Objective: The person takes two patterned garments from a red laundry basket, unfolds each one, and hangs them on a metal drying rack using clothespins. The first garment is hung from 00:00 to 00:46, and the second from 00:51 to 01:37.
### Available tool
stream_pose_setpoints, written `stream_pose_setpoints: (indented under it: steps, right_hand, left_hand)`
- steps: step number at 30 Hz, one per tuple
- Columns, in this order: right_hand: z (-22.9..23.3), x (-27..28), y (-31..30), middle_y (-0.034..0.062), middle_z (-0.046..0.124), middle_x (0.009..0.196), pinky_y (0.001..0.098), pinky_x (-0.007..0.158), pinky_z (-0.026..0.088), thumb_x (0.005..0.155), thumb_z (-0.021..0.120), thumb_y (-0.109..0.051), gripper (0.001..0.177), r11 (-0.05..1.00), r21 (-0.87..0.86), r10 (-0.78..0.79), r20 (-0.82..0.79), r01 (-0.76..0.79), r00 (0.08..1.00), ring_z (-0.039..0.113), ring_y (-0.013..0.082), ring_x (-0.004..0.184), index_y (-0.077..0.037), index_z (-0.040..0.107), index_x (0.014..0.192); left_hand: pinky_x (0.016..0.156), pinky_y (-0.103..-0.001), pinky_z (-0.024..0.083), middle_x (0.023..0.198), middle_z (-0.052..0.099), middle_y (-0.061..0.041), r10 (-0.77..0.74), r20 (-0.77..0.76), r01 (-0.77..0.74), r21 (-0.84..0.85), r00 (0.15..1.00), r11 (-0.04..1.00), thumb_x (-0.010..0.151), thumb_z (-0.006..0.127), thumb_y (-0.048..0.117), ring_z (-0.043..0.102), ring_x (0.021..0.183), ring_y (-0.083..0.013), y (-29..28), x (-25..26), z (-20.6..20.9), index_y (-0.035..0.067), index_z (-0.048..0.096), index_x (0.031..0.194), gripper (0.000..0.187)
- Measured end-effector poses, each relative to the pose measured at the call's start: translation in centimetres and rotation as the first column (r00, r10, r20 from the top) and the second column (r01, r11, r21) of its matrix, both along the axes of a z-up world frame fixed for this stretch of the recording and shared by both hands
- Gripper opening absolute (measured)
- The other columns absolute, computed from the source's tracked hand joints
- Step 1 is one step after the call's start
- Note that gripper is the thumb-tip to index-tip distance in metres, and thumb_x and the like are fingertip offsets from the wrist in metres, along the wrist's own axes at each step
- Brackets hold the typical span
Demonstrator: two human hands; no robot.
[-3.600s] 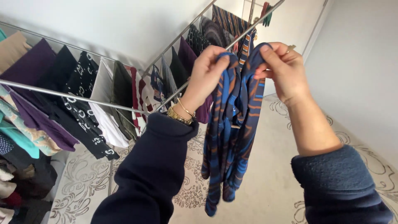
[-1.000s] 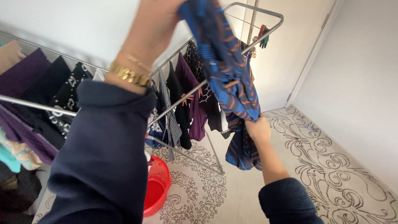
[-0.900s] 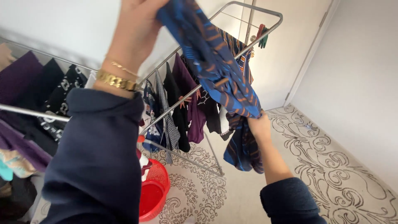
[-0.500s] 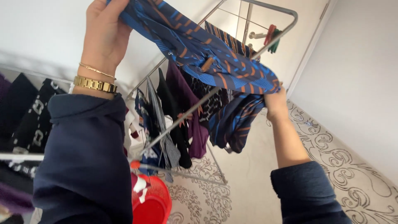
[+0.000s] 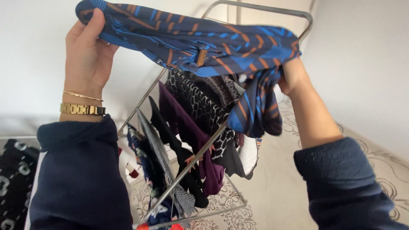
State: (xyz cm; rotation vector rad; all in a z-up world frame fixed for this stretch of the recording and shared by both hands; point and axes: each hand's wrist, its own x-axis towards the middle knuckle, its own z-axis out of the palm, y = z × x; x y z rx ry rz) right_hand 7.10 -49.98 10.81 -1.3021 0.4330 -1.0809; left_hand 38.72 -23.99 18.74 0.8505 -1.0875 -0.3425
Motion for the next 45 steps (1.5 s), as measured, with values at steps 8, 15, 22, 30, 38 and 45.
stream_pose_setpoints:
  steps: [8,15,22,30,38,45]
  right_hand:
    - [4.2,2.2,-4.1,0.0026,0.076,0.116,0.0389,0.077,0.071,0.076,0.065,-0.047,0.054,0.999,0.003,0.037,-0.052,-0.037,0.998,0.078,0.0242,0.105,-0.018,0.069,0.122]
    - [7.2,5.9,-13.4,-0.0006,0.075,0.098,0.0339,0.085,0.067,0.088,0.064,-0.028,0.015,0.961,-0.248,0.141,0.053,-0.123,0.989,0.074,0.0184,0.100,-0.017,0.071,0.095]
    - [9.6,8.9,-23.8,-0.0055,0.054,0.075,0.0227,0.079,0.048,0.080,0.048,-0.009,0.009,0.914,-0.400,0.115,0.086,-0.071,0.990,0.051,0.0076,0.081,-0.017,0.050,0.083]
    - [8.7,9.4,-28.0,0.0022,0.052,0.102,0.0292,0.080,0.057,0.085,0.056,-0.013,0.055,0.809,-0.581,-0.137,-0.337,-0.091,0.932,0.061,0.0126,0.087,-0.020,0.044,0.137]
    - [8.5,8.6,-23.9,0.0069,0.077,0.124,0.0361,0.109,0.055,0.094,0.056,-0.037,0.040,0.754,-0.404,-0.286,-0.912,-0.518,0.296,0.071,0.0276,0.115,-0.012,0.072,0.121]
    - [6.7,7.3,-26.5,0.0066,0.051,0.111,0.0362,0.087,0.036,0.107,0.029,-0.047,0.047,0.838,-0.063,-0.115,-0.991,-0.542,-0.063,0.043,0.0242,0.097,-0.012,0.056,0.124]
  left_hand:
    - [0.104,-0.033,0.066,0.123,0.076,-0.004,-0.087,-0.056,0.083,-0.080,0.995,0.993,0.097,0.071,0.029,0.073,0.117,-0.0171,-7.3,2.9,-1.3,0.008,0.070,0.124,0.034]
    - [0.103,-0.034,0.068,0.117,0.077,-0.003,-0.002,-0.139,-0.008,-0.072,0.990,0.997,0.097,0.070,0.027,0.075,0.112,-0.0154,-12.5,3.8,-1.6,0.009,0.073,0.115,0.027]
    - [0.100,-0.031,0.067,0.118,0.077,-0.001,0.081,-0.149,-0.095,-0.085,0.985,0.992,0.098,0.068,0.029,0.073,0.113,-0.0140,-18.3,4.4,-0.9,0.012,0.073,0.114,0.024]
    - [0.097,-0.029,0.066,0.116,0.077,-0.004,0.076,-0.136,-0.088,-0.087,0.988,0.992,0.098,0.069,0.028,0.075,0.109,-0.0159,-22.6,4.3,-1.4,0.010,0.071,0.112,0.023]
    - [0.098,-0.033,0.063,0.110,0.077,-0.004,-0.010,-0.139,0.004,-0.046,0.990,0.999,0.098,0.070,0.023,0.073,0.104,-0.0169,-27.9,6.5,-2.8,0.009,0.072,0.108,0.018]
    - [0.097,-0.033,0.065,0.111,0.076,-0.006,-0.132,-0.127,0.125,-0.056,0.983,0.991,0.099,0.069,0.021,0.073,0.104,-0.0171,-32.9,6.9,-2.9,0.006,0.071,0.110,0.018]
